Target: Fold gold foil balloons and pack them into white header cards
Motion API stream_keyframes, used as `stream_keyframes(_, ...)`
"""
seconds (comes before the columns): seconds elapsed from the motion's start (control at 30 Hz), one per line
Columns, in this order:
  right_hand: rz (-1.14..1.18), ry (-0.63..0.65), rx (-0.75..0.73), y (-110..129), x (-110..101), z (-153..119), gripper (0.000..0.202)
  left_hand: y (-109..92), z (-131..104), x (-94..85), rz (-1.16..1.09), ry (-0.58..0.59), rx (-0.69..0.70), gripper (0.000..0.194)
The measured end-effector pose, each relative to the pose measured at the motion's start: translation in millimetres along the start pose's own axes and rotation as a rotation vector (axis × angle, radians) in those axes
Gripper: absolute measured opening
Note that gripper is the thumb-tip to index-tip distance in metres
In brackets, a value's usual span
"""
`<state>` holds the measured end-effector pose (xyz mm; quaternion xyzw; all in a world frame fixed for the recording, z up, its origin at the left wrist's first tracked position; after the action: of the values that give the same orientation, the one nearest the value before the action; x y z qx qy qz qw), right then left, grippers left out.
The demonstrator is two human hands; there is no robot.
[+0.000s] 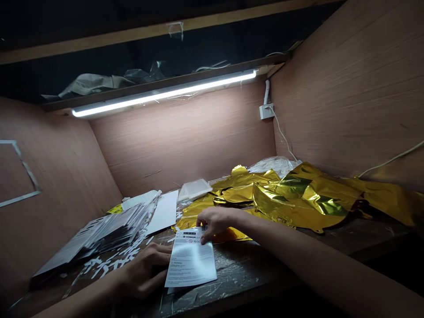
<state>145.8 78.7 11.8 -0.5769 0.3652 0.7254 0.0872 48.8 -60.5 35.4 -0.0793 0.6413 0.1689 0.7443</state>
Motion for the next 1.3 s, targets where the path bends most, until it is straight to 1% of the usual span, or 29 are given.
stream_keyframes(0.1,0.015,-0.005,0.009,0.4,-0.6,-1.9,0.061,5.4,1.2,2.9,-0.193,-0.038,-0.038,0.024)
stream_keyframes(0.17,0.019,-0.002,0.013,1.2,-0.8,-3.1,0.062,9.1,1.3,3.1,-0.279,-0.072,-0.051,0.021)
stream_keyframes(0.23,0.019,0.003,0.015,1.6,-0.7,-3.9,0.065,12.9,1.5,3.7,-0.339,-0.1,-0.069,0.022)
stream_keyframes(0.37,0.031,-0.001,0.024,0.9,-0.4,-4.6,0.065,14.0,4.3,4.6,-0.404,-0.144,-0.106,0.033)
stream_keyframes(0.43,0.038,-0.007,0.034,0.2,-0.3,-5.1,0.063,15.2,4.9,3.3,-0.423,-0.183,-0.158,0.036)
stream_keyframes(0.5,0.041,-0.01,0.044,-1.0,0.0,-5.5,0.061,19.9,2.4,0.6,-0.428,-0.231,-0.231,0.034)
stream_keyframes(0.6,0.041,-0.011,0.029,-1.6,1.1,-5.2,0.062,33.1,-7.0,-5.2,-0.427,-0.287,-0.313,0.022)
stream_keyframes(0.63,0.038,-0.01,0.017,-1.3,1.5,-4.8,0.062,37.9,-9.8,-6.3,-0.447,-0.286,-0.314,0.022)
stream_keyframes(0.67,0.033,-0.01,0.006,-1.1,1.8,-4.5,0.062,42.0,-11.8,-6.3,-0.481,-0.269,-0.303,0.026)
stream_keyframes(0.73,0.024,-0.011,0.0,-1.1,1.9,-4.0,0.062,46.1,-12.4,-3.2,-0.563,-0.191,-0.249,0.033)
stream_keyframes(0.83,0.015,-0.014,-0.001,0.7,1.1,-4.0,0.06,44.4,-8.7,1.9,-0.598,-0.072,-0.176,0.022)
stream_keyframes(0.87,0.011,-0.013,-0.003,1.8,1.0,-4.2,0.059,43.2,-6.8,2.8,-0.59,-0.053,-0.164,0.021)
stream_keyframes(0.93,0.006,-0.007,-0.009,3.9,1.3,-4.6,0.058,41.8,-3.3,3.2,-0.581,-0.056,-0.156,0.023)
stream_keyframes(1.03,0.014,-0.004,-0.009,4.4,1.7,-5.2,0.058,46.0,-1.6,4.1,-0.57,-0.116,-0.184,0.024)
stream_keyframes(1.13,0.023,-0.006,-0.008,4.1,1.3,-5.9,0.058,53.8,-5.6,6.6,-0.532,-0.191,-0.221,0.023)
stream_keyframes(1.2,0.024,-0.004,-0.005,4.5,1.1,-6.3,0.059,61.2,-11.9,3.5,-0.492,-0.277,-0.256,0.018)
stream_keyframes(1.27,0.025,0.002,0.0,5.7,1.0,-6.8,0.06,70.5,-19.7,-3.2,-0.451,-0.356,-0.314,0.015)
stream_keyframes(1.3,0.023,0.005,0.002,6.6,1.0,-7.1,0.06,74.1,-21.9,-5.8,-0.446,-0.36,-0.337,0.017)
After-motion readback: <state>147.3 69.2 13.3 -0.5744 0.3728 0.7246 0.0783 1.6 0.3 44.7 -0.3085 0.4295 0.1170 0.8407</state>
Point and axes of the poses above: each hand's wrist, its own z-axis towards the middle knuckle, its own x-axis out of the palm, y = z × x, the point moved 10 cm from there along z, towards the middle knuckle, and after that the axes turned 6 degrees about z, right-handed, at the moved point
